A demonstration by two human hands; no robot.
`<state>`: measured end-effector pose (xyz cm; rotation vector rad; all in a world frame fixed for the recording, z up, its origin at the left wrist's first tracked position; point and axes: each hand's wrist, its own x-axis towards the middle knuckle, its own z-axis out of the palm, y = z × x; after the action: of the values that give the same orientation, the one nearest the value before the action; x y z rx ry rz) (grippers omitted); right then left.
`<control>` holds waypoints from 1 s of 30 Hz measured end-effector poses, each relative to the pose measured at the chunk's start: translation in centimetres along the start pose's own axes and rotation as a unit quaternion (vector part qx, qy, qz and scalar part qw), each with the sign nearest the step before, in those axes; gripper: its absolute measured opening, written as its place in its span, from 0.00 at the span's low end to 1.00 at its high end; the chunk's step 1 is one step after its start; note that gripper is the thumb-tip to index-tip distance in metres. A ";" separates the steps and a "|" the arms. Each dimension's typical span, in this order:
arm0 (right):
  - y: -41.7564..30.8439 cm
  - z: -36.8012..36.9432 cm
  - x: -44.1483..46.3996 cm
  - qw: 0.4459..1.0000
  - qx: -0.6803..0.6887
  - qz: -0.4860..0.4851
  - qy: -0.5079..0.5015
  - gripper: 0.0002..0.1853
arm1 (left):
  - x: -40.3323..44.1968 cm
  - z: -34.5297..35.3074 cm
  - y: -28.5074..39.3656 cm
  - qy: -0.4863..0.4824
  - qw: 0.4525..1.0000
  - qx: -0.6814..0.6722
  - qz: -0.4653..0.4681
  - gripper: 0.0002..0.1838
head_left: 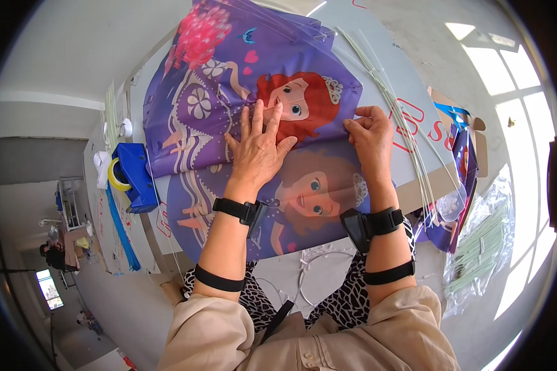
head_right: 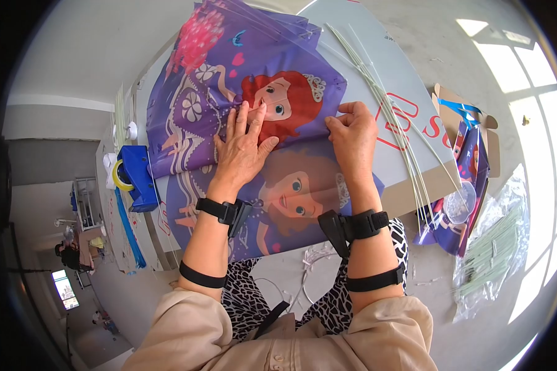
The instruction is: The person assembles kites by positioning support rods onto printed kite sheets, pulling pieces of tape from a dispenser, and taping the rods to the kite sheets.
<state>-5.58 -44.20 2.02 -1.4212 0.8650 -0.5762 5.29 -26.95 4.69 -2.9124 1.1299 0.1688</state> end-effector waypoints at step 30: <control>-0.1 -1.1 -15.4 0.897 -0.253 -0.330 -0.149 0.13 | -19.3 2.1 0.5 0.046 0.989 -0.139 -0.005 0.37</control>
<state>-15.43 -32.63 4.76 -2.2446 0.2616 -0.6318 -9.41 -14.27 4.69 -3.1986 1.1940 0.2107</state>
